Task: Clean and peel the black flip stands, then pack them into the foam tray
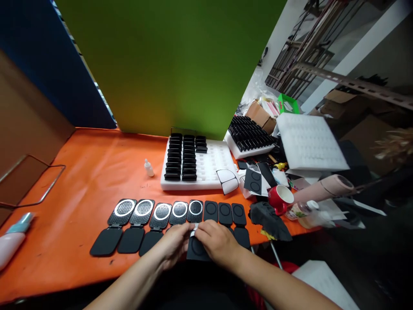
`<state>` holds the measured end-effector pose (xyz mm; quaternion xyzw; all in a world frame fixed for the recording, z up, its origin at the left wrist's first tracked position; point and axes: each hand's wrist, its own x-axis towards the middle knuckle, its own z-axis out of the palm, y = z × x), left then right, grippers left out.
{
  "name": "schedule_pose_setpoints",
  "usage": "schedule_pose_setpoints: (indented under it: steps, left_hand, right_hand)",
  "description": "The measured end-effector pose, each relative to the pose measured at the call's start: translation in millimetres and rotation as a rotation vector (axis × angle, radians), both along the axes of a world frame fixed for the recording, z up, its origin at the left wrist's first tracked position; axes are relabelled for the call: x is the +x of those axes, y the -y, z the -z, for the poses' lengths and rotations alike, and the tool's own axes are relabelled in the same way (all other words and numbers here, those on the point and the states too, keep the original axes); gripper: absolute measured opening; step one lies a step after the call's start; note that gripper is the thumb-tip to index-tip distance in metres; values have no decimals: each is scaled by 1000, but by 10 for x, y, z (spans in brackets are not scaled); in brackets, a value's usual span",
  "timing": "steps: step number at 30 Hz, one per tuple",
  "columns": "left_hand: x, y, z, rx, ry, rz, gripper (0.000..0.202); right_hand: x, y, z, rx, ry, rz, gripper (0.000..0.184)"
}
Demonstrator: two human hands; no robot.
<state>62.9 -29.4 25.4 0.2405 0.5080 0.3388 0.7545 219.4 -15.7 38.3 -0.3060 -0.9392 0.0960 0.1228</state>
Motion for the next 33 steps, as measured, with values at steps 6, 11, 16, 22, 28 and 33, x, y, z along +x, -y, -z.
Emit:
schedule_pose_setpoints:
  steps: [6,11,16,22,28,33]
  left_hand:
    - [-239,-4,259,305,-460,121,35]
    - [-309,205,161,750,-662,355,28]
    - [-250,233,239,1009,-768,491,24]
    - [-252,218,415,1081,-901,524,27]
    - [-250,243,421,1107,-966,544,27]
    - [-253,235,432,1116,-981,558,26]
  right_hand:
    - [212,-303,-191,-267,-476,360,7]
    - [239,-607,-2,-822,-857,633,23]
    - [-19,-622,529,-971,-745,462,20]
    - [-68,-659,726,-895,-688,502,16]
    - [-91,-655,696,-806,-640,518,15]
    - [-99,-641,702,-788,-617,531,14]
